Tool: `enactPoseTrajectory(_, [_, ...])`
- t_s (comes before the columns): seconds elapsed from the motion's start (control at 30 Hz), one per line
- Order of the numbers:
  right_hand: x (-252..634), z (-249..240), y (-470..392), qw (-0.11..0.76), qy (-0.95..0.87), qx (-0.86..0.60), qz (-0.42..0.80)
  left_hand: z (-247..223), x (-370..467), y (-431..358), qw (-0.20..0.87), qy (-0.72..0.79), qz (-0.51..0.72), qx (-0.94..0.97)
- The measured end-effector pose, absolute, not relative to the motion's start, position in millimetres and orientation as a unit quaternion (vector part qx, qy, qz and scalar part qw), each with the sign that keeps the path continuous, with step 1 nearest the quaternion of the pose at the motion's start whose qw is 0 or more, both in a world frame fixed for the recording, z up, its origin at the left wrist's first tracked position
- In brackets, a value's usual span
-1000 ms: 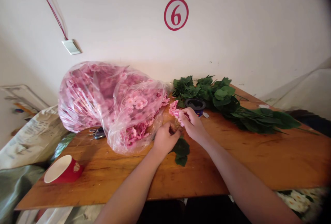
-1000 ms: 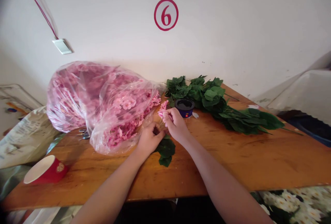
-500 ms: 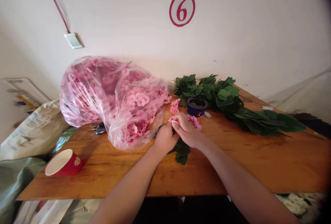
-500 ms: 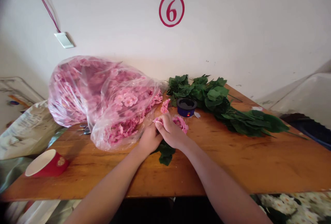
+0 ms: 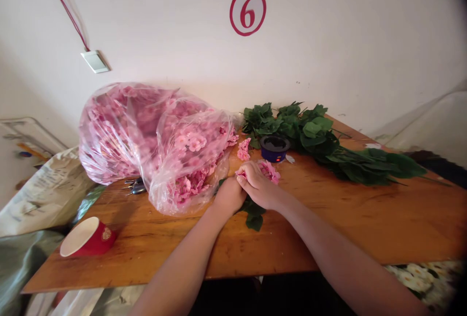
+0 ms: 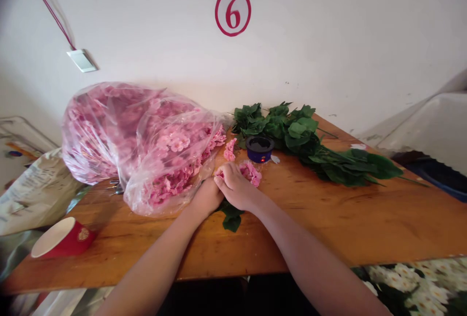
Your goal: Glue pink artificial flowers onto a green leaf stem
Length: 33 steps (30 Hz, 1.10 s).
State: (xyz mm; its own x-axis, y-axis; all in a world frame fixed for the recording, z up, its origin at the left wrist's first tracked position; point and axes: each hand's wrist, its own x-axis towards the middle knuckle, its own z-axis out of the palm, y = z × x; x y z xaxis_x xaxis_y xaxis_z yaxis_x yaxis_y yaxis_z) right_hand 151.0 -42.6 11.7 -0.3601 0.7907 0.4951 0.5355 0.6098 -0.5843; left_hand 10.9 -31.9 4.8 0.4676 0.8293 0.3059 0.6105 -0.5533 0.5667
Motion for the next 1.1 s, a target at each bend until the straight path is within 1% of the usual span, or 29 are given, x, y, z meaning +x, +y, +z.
enactPoseTrajectory(0.13, [153, 12, -40, 0.405, -0.796, -0.407, 0.188, 8, 11, -34, 0.214, 0.411, 0.311, 0.830])
enactPoseTrajectory(0.2, [157, 15, -38, 0.409, -0.779, -0.406, 0.247, 10, 10, -35, 0.222, 0.404, 0.327, 0.825])
enactPoseTrajectory(0.33, [164, 24, -35, 0.423, -0.712, -0.385, 0.408, 14, 10, -36, 0.231, 0.383, 0.335, 0.829])
enactPoseTrajectory(0.4, [165, 29, -35, 0.447, -0.688, -0.375, 0.430, 14, 11, -37, 0.235, 0.376, 0.339, 0.830])
enactPoseTrajectory(0.47, [164, 30, -34, 0.473, -0.684, -0.382, 0.402, 13, 11, -36, 0.238, 0.386, 0.340, 0.824])
enactPoseTrajectory(0.57, [161, 25, -32, 0.504, -0.685, -0.412, 0.328, 11, 10, -36, 0.242, 0.424, 0.321, 0.811])
enactPoseTrajectory(0.73, [155, 14, -34, 0.518, -0.690, -0.428, 0.269, 7, 10, -35, 0.225, 0.465, 0.288, 0.806])
enactPoseTrajectory(0.83, [153, 15, -37, 0.527, -0.698, -0.429, 0.227, 6, 11, -35, 0.212, 0.469, 0.287, 0.808])
enactPoseTrajectory(0.9, [158, 20, -36, 0.544, -0.685, -0.430, 0.222, 6, 12, -34, 0.216, 0.467, 0.316, 0.798])
enactPoseTrajectory(0.97, [169, 25, -32, 0.580, -0.643, -0.437, 0.242, 5, 12, -33, 0.220, 0.471, 0.353, 0.778])
enactPoseTrajectory(1.03, [185, 30, -25, 0.637, -0.571, -0.440, 0.274, 4, 12, -31, 0.204, 0.479, 0.374, 0.767])
enactPoseTrajectory(1.1, [202, 33, -16, 0.700, -0.493, -0.426, 0.292, 2, 11, -27, 0.166, 0.479, 0.370, 0.779])
